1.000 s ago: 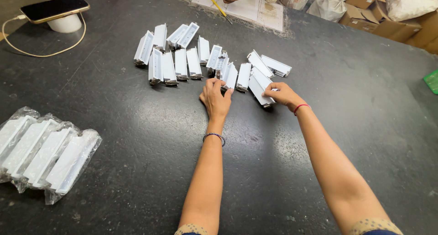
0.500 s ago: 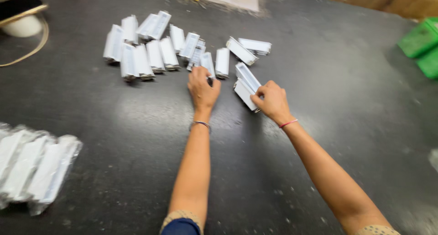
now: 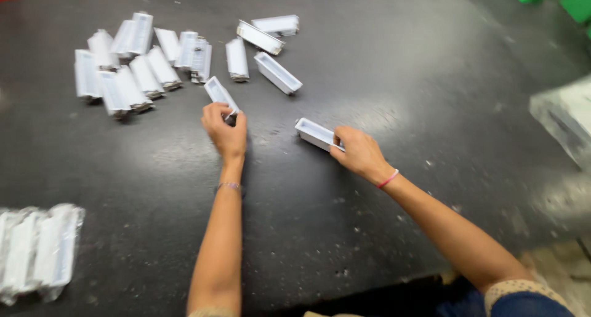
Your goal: The person wraps white plastic components in clear plastic bags one at a time, folds the bag openings closed, and stacks the wrapped pieces on the workbench. They gather the wrapped pieces into a larger plastic bag and continue bagging more components from the pile.
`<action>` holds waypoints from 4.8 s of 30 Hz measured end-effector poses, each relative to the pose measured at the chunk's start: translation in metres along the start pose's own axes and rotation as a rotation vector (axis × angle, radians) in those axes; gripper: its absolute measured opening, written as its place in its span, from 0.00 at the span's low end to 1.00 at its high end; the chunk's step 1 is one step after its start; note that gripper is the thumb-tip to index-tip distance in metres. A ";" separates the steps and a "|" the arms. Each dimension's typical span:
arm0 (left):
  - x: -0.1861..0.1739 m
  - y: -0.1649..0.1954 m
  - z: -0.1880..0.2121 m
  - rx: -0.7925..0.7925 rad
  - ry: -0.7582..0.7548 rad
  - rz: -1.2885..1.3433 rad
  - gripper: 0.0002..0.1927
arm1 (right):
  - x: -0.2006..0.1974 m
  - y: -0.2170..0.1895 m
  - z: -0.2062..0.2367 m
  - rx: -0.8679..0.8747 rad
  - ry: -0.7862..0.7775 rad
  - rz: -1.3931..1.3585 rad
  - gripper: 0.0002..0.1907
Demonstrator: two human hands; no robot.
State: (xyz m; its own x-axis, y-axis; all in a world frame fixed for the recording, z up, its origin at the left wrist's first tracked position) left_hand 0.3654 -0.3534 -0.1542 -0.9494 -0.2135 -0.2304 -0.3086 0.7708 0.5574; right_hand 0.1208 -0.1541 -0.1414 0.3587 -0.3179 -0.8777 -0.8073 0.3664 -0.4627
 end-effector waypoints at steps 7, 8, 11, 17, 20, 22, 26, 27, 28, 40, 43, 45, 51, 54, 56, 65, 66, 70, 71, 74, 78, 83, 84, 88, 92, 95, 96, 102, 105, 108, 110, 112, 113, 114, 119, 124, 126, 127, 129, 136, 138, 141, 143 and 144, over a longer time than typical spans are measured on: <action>0.031 0.144 0.070 0.190 -0.402 0.191 0.15 | -0.077 0.096 0.068 0.227 0.327 -0.010 0.12; 0.047 0.165 0.078 0.227 -0.452 0.224 0.14 | -0.082 0.105 0.071 0.259 0.345 -0.001 0.12; 0.099 0.225 0.106 0.250 -0.622 0.323 0.14 | -0.091 0.123 0.078 0.321 0.392 0.005 0.12; 0.143 0.282 0.132 0.298 -0.620 0.325 0.14 | -0.080 0.140 0.074 0.387 0.339 -0.129 0.13; 0.140 0.285 0.137 0.274 -0.633 0.343 0.17 | -0.083 0.137 0.073 0.339 0.294 -0.217 0.13; 0.129 0.286 0.133 0.277 -0.570 0.427 0.24 | -0.093 0.127 0.073 0.288 0.323 -0.186 0.12; 0.100 0.247 0.105 0.169 -0.415 0.319 0.23 | -0.114 0.095 0.056 0.208 0.376 -0.236 0.11; 0.092 0.230 0.095 0.146 -0.363 0.284 0.23 | -0.114 0.083 0.047 0.191 0.348 -0.247 0.11; 0.083 0.213 0.085 0.126 -0.313 0.250 0.23 | -0.110 0.070 0.036 0.176 0.323 -0.258 0.11; 0.033 0.074 0.052 -0.388 0.153 0.202 0.13 | 0.017 -0.119 -0.122 -0.394 0.272 0.045 0.10; 0.037 0.070 0.051 -0.407 0.167 0.209 0.12 | 0.031 -0.147 -0.142 -0.473 0.362 0.050 0.08; 0.040 0.065 0.053 -0.456 0.178 0.233 0.12 | 0.046 -0.161 -0.165 -0.377 0.325 0.094 0.09; 0.033 0.053 0.057 -0.547 0.245 0.248 0.12 | 0.085 -0.178 -0.209 0.111 0.060 0.040 0.23; 0.030 0.048 0.056 -0.557 0.278 0.250 0.11 | 0.091 -0.170 -0.208 0.190 -0.026 -0.103 0.18; 0.031 0.046 0.057 -0.559 0.288 0.255 0.11 | 0.083 -0.165 -0.201 0.101 0.104 -0.100 0.14; 0.032 0.040 0.060 -0.559 0.288 0.246 0.10 | 0.060 -0.102 -0.141 -0.053 0.127 0.238 0.13; 0.032 0.039 0.061 -0.563 0.288 0.248 0.10 | 0.057 -0.099 -0.137 -0.064 0.141 0.236 0.14; 0.029 0.038 0.061 -0.546 0.296 0.236 0.10 | 0.042 -0.103 -0.129 -0.243 0.294 0.211 0.19; 0.029 0.037 0.061 -0.548 0.292 0.230 0.10 | 0.040 -0.107 -0.126 -0.318 0.353 0.201 0.20; 0.029 0.035 0.061 -0.550 0.277 0.219 0.11 | 0.054 -0.107 -0.137 -0.292 0.277 0.190 0.24; 0.030 0.032 0.062 -0.555 0.252 0.220 0.12 | 0.067 -0.110 -0.134 -0.264 0.391 0.147 0.21; 0.035 0.021 0.069 -0.537 0.238 0.248 0.13 | 0.070 -0.123 -0.116 -0.406 0.478 0.085 0.19; 0.035 0.017 0.070 -0.539 0.233 0.253 0.13 | 0.069 -0.124 -0.117 -0.386 0.463 0.055 0.20; 0.033 0.007 0.068 -0.439 0.197 0.193 0.13 | 0.056 -0.131 -0.121 -0.338 0.473 -0.050 0.16; 0.031 0.001 0.062 -0.457 0.178 0.224 0.12 | 0.045 -0.126 -0.120 -0.283 0.431 -0.114 0.12; 0.026 0.005 0.061 -0.479 0.162 0.220 0.10 | 0.010 -0.099 -0.101 -0.293 0.492 -0.210 0.12; 0.025 0.007 0.060 -0.482 0.156 0.221 0.10 | -0.007 -0.086 -0.090 -0.308 0.543 -0.191 0.12; 0.027 0.018 0.057 -0.467 0.130 0.244 0.09 | -0.109 0.062 0.004 -0.003 0.568 0.014 0.09; 0.028 0.019 0.056 -0.463 0.103 0.216 0.09 | -0.116 0.124 0.037 0.226 0.504 0.114 0.10; 0.027 0.018 0.058 -0.457 0.092 0.209 0.09 | -0.098 0.154 0.054 0.249 0.469 0.100 0.09; 0.026 0.017 0.060 -0.443 0.092 0.217 0.09 | -0.088 0.165 0.057 0.225 0.480 0.075 0.10; 0.025 0.014 0.063 -0.433 0.095 0.223 0.10 | -0.081 0.175 0.058 0.232 0.454 0.038 0.11; 0.024 0.013 0.062 -0.420 0.094 0.203 0.10 | -0.080 0.179 0.056 0.250 0.427 0.012 0.11; 0.025 0.014 0.064 -0.411 0.094 0.180 0.11 | -0.081 0.182 0.055 0.266 0.395 -0.014 0.12; 0.033 0.023 0.069 -0.451 0.085 0.155 0.13 | -0.125 0.144 0.052 0.104 0.473 0.035 0.11; 0.032 0.045 0.063 -0.433 0.122 0.157 0.11 | -0.114 0.049 -0.015 -0.070 0.356 -0.060 0.11; 0.031 0.049 0.061 -0.483 0.122 0.188 0.10 | -0.089 0.005 -0.058 -0.182 0.234 -0.069 0.11; 0.029 0.050 0.058 -0.491 0.131 0.191 0.09 | -0.072 -0.015 -0.079 -0.219 0.170 -0.073 0.12; 0.026 0.051 0.054 -0.504 0.146 0.200 0.09 | -0.036 -0.049 -0.124 -0.259 0.050 -0.027 0.12; 0.032 0.056 0.050 -0.541 0.147 0.237 0.10 | 0.027 -0.107 -0.265 -0.267 0.128 -0.045 0.24; 0.035 0.057 0.050 -0.558 0.151 0.259 0.11 | 0.037 -0.115 -0.281 -0.200 0.107 -0.077 0.25; 0.035 0.063 0.049 -0.534 0.184 0.308 0.12 | 0.056 -0.105 -0.286 -0.055 0.019 -0.097 0.21; 0.032 0.064 0.047 -0.509 0.198 0.273 0.15 | 0.054 -0.104 -0.271 -0.070 0.011 -0.046 0.17; 0.031 0.065 0.047 -0.499 0.203 0.257 0.17 | 0.051 -0.104 -0.255 -0.107 0.010 0.032 0.16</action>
State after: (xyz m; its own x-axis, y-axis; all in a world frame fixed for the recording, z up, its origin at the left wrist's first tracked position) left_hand 0.3192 -0.2823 -0.1624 -0.9743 -0.2061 0.0909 -0.0114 0.4484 0.8938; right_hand 0.1035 -0.4315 -0.1058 0.3278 -0.3168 -0.8901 -0.8638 0.2810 -0.4182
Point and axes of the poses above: each hand's wrist, its own z-axis away from the middle knuckle, its own x-axis out of the palm, y = z × x, the point moved 7 cm from there along -z, towards the middle knuckle, and after that the axes turned 14 degrees about x, right-handed, at the moved point
